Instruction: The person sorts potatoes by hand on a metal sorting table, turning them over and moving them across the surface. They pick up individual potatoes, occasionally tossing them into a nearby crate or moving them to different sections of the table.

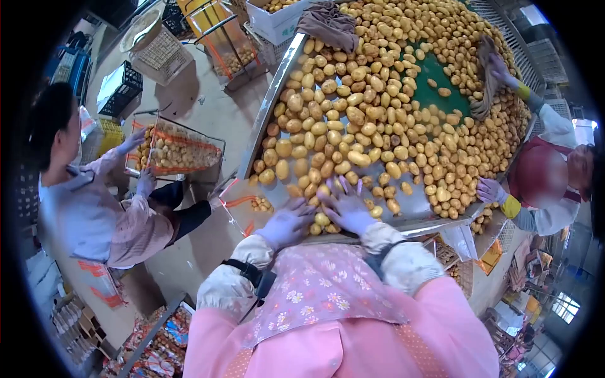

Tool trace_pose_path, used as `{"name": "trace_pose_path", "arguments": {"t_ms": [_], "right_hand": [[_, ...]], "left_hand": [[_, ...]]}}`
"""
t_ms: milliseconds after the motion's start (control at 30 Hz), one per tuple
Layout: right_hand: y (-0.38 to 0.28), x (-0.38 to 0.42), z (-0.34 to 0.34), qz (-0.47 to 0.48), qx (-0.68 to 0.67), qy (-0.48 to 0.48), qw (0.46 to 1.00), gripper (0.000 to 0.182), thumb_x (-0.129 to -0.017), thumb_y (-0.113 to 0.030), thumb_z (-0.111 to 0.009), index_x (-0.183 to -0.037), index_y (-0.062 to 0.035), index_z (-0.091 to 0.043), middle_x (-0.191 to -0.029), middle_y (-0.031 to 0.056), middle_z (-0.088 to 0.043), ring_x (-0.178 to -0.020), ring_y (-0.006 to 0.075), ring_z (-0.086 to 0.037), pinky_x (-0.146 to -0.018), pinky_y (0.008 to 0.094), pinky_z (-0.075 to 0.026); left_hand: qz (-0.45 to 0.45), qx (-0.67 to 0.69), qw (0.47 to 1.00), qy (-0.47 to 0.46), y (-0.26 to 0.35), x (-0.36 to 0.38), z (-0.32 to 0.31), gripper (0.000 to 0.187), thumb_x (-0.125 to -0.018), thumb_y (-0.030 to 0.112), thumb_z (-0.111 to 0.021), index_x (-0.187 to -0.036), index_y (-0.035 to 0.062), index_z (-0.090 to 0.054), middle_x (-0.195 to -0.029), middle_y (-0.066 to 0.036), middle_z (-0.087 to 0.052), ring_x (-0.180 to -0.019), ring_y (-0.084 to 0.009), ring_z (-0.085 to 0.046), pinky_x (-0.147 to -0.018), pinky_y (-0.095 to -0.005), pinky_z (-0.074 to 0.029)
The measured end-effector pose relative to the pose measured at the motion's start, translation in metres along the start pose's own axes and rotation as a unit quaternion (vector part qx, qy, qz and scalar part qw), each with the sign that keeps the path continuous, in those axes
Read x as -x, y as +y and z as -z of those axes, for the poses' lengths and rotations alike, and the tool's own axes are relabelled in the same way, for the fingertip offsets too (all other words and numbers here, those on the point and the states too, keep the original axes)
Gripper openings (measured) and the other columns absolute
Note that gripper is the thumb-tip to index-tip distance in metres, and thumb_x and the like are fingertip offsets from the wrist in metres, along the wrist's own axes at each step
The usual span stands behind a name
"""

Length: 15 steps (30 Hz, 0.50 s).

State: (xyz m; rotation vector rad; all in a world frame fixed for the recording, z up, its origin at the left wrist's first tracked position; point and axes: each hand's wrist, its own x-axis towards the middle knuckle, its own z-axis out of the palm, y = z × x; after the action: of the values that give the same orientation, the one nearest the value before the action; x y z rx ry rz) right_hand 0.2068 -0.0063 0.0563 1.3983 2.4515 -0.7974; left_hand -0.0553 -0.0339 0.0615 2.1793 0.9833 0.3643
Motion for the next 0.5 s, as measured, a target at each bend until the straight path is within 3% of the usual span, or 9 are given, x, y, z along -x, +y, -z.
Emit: {"name": "trace_pose_path", "arguments": {"t_ms": [67,133,200,233,267,333,400,467,500], "right_hand": [[0.064,0.016,0.023,0.128,0.131,-0.013,0.983,0.051,-0.101,-0.041,-0.052,-0.151,-0.0317,-0.046,-0.167,0.0069,-0.032,-0.156,0.0340,-0.023,-0.122,0.0694,-0.012],[0.109,0.004,0.083,0.025,0.081,-0.078,0.993,0.051,-0.100,-0.036,-0.055,-0.151,-0.0313,-0.046,-0.166,0.0063,-0.033,-0.156,0.0398,-0.021,-0.123,0.0655,-0.015],[0.171,-0.035,0.077,0.075,0.067,0.087,0.991,0.053,-0.097,-0.041,-0.060,-0.148,-0.0320,-0.049,-0.164,0.0069,-0.036,-0.154,0.0469,-0.020,-0.124,0.0621,-0.016],[0.165,-0.069,0.089,-0.009,0.034,0.152,0.988,0.055,-0.095,-0.045,-0.062,-0.147,-0.0318,-0.051,-0.165,0.0078,-0.035,-0.153,0.0488,-0.020,-0.124,0.0624,-0.016],[0.137,-0.106,0.108,-0.094,0.003,0.214,0.972,0.058,-0.093,-0.049,-0.064,-0.146,-0.0315,-0.052,-0.165,0.0087,-0.034,-0.152,0.0508,-0.020,-0.124,0.0627,-0.016],[0.091,-0.145,0.119,-0.225,-0.013,0.216,0.950,0.063,-0.089,-0.053,-0.067,-0.146,-0.0315,-0.052,-0.167,0.0093,-0.031,-0.151,0.0522,-0.021,-0.124,0.0628,-0.017],[0.059,-0.136,0.094,-0.160,0.011,0.101,0.982,0.059,-0.091,-0.050,-0.066,-0.146,-0.0324,-0.053,-0.166,0.0088,-0.031,-0.151,0.0496,-0.022,-0.123,0.0643,-0.017],[0.056,-0.084,0.042,0.003,-0.046,0.172,0.984,0.055,-0.092,-0.048,-0.065,-0.144,-0.0331,-0.055,-0.166,0.0078,-0.033,-0.154,0.0438,-0.021,-0.125,0.0633,-0.013],[0.067,-0.048,0.024,0.063,-0.056,0.153,0.985,0.055,-0.092,-0.047,-0.065,-0.144,-0.0316,-0.055,-0.164,0.0075,-0.035,-0.153,0.0413,-0.025,-0.124,0.0635,-0.013]], "left_hand": [[0.034,0.010,0.999,-0.019,-0.022,0.013,0.017,0.035,-0.092,0.015,-0.066,-0.126,0.0148,-0.070,-0.140,-0.014,-0.061,-0.131,-0.0377,-0.054,-0.111,-0.0492,-0.042],[0.088,0.040,0.995,-0.012,-0.033,0.017,0.029,0.032,-0.092,0.011,-0.065,-0.124,0.0110,-0.070,-0.134,-0.016,-0.064,-0.125,-0.0388,-0.059,-0.107,-0.0472,-0.046],[0.207,0.086,0.971,0.081,-0.040,0.008,0.053,0.033,-0.092,0.011,-0.063,-0.124,0.0071,-0.069,-0.126,-0.019,-0.067,-0.119,-0.0416,-0.062,-0.104,-0.0477,-0.050],[0.204,0.085,0.973,0.066,-0.045,-0.009,0.064,0.033,-0.092,0.011,-0.063,-0.124,0.0071,-0.069,-0.126,-0.019,-0.067,-0.119,-0.0416,-0.062,-0.104,-0.0477,-0.050],[0.199,0.074,0.968,0.134,-0.052,-0.035,0.075,0.031,-0.095,0.010,-0.061,-0.124,0.0046,-0.069,-0.123,-0.020,-0.068,-0.116,-0.0417,-0.063,-0.102,-0.0470,-0.051],[0.225,0.068,0.952,0.197,-0.058,-0.088,0.095,0.028,-0.099,0.010,-0.059,-0.124,-0.0006,-0.067,-0.122,-0.022,-0.067,-0.117,-0.0410,-0.063,-0.102,-0.0445,-0.051],[0.219,0.033,0.953,0.208,-0.073,-0.127,0.093,0.039,-0.099,0.015,-0.058,-0.135,0.0013,-0.060,-0.139,-0.024,-0.058,-0.130,-0.0431,-0.053,-0.111,-0.0482,-0.041],[0.165,-0.126,0.959,0.193,-0.092,-0.135,0.054,0.051,-0.097,0.020,-0.060,-0.144,0.0040,-0.053,-0.152,-0.026,-0.045,-0.137,-0.0478,-0.043,-0.116,-0.0559,-0.032],[0.205,-0.087,0.967,0.125,-0.074,-0.133,0.044,0.063,-0.094,0.026,-0.063,-0.151,0.0068,-0.046,-0.158,-0.031,-0.032,-0.142,-0.0516,-0.034,-0.118,-0.0607,-0.025]]}}
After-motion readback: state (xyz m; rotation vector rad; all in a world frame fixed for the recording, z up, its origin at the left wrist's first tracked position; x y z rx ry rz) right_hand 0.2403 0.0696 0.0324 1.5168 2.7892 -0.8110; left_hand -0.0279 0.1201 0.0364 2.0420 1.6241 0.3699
